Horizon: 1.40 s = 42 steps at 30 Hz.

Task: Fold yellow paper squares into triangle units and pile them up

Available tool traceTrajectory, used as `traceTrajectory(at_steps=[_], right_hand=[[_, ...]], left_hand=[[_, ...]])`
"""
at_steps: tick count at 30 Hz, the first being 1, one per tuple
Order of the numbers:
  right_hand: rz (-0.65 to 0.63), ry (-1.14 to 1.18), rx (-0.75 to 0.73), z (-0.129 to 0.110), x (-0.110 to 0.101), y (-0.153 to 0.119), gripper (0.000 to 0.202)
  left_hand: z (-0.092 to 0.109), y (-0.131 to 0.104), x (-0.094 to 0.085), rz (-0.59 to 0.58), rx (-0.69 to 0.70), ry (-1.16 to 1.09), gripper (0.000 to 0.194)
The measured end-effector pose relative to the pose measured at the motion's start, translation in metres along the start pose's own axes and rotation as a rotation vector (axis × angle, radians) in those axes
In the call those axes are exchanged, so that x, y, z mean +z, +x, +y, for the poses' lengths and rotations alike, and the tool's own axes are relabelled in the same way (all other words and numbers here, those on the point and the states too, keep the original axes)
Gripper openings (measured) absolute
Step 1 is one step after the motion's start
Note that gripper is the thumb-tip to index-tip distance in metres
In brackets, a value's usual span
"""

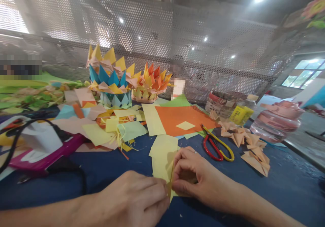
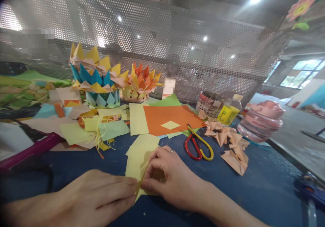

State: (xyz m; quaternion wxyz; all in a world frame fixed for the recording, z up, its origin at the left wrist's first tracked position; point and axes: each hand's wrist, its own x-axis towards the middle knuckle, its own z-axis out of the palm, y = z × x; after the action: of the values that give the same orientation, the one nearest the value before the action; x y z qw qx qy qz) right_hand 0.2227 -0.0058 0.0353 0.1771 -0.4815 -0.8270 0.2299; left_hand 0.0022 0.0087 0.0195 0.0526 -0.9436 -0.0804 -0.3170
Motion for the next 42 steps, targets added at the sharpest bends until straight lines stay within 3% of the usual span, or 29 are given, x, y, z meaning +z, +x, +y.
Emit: traceTrajectory(at_steps=[6,10,16,18,20,22,27,31,33,36,38,42], right_hand=[[0.045,-0.008,0.002,0.002,0.005,0.0,0.013],[0.054,-0.007,0.0,0.003,0.006,-0.002,0.014],[0.052,-0.011,0.007,0.003,0.006,-0.001,0.014],[0.045,-0.014,0.017,0.003,0.006,-0.001,0.014],[0.044,-0.015,0.021,0.002,0.005,-0.001,0.014],[0.043,-0.018,0.024,0.002,0.005,-0.001,0.013],[0.059,-0.024,0.018,0.001,0.006,-0.001,0.013],[0.072,-0.006,0.027,0.0,0.007,-0.002,0.012],[0.078,0.002,0.036,0.0,0.007,-0.002,0.014],[0.093,0.001,0.05,0.0,0.008,-0.003,0.014],[0.095,0.001,0.051,0.0,0.007,-0.003,0.014],[0.078,-0.009,0.055,-0.002,0.006,-0.004,0.01]], left_hand=[[-0.005,-0.002,0.011,0.009,-0.017,0.004,0.05],[-0.01,-0.001,0.018,0.123,0.028,-0.014,0.057],[-0.003,0.003,-0.001,0.017,-0.067,-0.018,0.05],[-0.004,0.002,0.0,-0.005,-0.077,-0.026,0.048],[-0.007,0.0,0.008,-0.024,-0.069,-0.051,0.046],[-0.011,-0.002,0.021,0.036,-0.025,-0.114,0.046],[-0.014,-0.008,0.041,0.016,-0.186,-0.249,0.036],[-0.013,-0.007,0.034,-0.071,-0.029,-0.174,0.034],[-0.012,-0.005,0.027,-0.053,0.006,-0.14,0.038],[-0.009,-0.004,0.015,-0.014,0.034,-0.093,0.043],[-0.006,-0.003,0.006,-0.08,0.049,-0.078,0.041],[-0.004,0.002,-0.004,-0.094,0.032,-0.145,0.034]])
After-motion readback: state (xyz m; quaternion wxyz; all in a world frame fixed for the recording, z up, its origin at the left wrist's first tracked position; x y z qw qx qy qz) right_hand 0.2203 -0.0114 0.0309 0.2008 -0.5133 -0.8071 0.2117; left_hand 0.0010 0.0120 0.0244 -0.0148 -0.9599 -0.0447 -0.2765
